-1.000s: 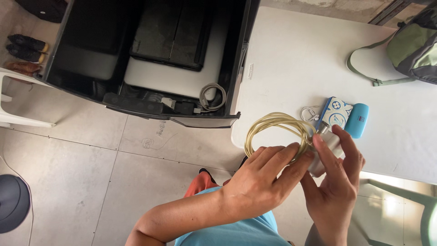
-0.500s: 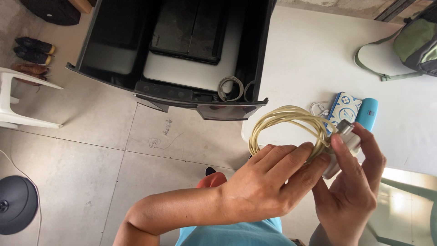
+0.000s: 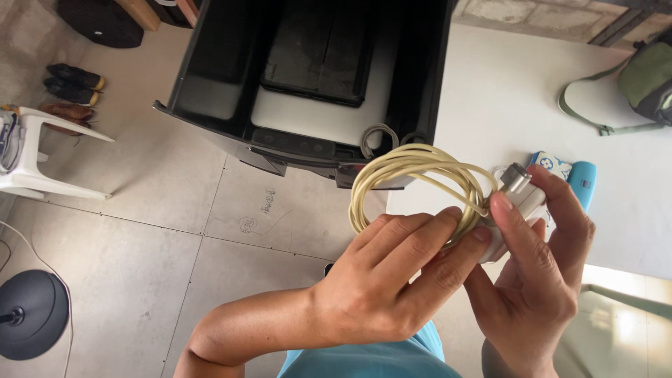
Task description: The person places a laptop, tablet, power adapters, cables, and earphones into a black plastic drawer. They arrange each item carefully and close the drawer at the end.
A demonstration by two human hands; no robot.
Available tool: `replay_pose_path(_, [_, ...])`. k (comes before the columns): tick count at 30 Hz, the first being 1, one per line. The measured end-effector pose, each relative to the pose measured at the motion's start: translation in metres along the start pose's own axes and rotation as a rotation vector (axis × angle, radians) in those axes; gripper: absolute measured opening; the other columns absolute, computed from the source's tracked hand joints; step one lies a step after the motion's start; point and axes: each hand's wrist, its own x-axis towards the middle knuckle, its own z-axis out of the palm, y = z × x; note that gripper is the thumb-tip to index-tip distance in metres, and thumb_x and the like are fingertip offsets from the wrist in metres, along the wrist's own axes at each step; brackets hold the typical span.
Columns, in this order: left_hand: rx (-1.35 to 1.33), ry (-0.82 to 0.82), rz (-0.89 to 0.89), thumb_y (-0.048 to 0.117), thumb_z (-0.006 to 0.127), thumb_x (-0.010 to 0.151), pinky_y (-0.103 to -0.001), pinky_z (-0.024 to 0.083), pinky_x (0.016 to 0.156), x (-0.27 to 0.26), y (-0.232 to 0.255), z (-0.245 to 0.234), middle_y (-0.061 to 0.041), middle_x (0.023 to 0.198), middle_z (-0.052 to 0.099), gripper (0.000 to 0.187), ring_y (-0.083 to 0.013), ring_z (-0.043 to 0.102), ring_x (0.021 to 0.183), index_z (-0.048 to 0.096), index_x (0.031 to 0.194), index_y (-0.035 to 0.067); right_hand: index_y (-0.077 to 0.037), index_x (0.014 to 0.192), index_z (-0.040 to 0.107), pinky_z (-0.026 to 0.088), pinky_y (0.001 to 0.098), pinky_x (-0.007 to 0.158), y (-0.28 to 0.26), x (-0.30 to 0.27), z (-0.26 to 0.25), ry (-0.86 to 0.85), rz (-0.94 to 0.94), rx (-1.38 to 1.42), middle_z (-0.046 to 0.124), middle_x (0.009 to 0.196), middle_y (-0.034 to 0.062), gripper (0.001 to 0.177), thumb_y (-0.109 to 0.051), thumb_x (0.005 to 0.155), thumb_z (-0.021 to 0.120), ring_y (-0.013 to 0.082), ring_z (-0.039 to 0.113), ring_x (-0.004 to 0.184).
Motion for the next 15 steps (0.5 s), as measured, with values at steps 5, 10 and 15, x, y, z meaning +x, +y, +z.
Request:
replay_pose_path(5, [0.082, 0.021, -0.012, 0.004, 0.068, 0.102, -0.04, 0.063, 0.091, 0.012, -0.016, -0.01, -0.02, 0.13, 0.059, 0.035, -0.0291, 0.071, 0.111, 0.065, 0.136, -0.003, -0.014, 0.139, 0.06, 0.053, 0.0342, 0.11, 0.005, 0.03, 0.011, -0.061, -0.11, 0.059, 0.038, 0.155, 0.0123, 0.06, 0.003, 0.088, 0.085, 0.0223, 0.042, 0.139])
replay_pose_path(10, [0.101, 0.054, -0.053, 0.004, 0.072, 0.103, -0.039, 0.062, 0.089, 0.026, -0.041, -0.017, -0.021, 0.129, 0.059, 0.034, -0.0289, 0.071, 0.111, 0.065, 0.135, -0.003, -0.015, 0.143, 0.057, 0.056, 0.0325, 0.108, 0.018, 0.074, 0.028, -0.133, -0.277, 0.086, 0.036, 0.154, 0.0101, 0.059, 0.0, 0.095, 0.087, 0.0188, 0.046, 0.137])
replay_pose_path(15, [0.1, 0.094, -0.107, -0.001, 0.074, 0.1, -0.036, 0.06, 0.085, 0.041, -0.068, -0.017, -0.02, 0.125, 0.061, 0.035, -0.0244, 0.07, 0.103, 0.065, 0.133, -0.004, -0.012, 0.143, 0.055, 0.06, 0.0323, 0.096, 0.022, 0.123, 0.038, -0.234, -0.358, 0.026, 0.037, 0.148, 0.0152, 0.066, -0.005, 0.086, 0.088, 0.0229, 0.051, 0.132])
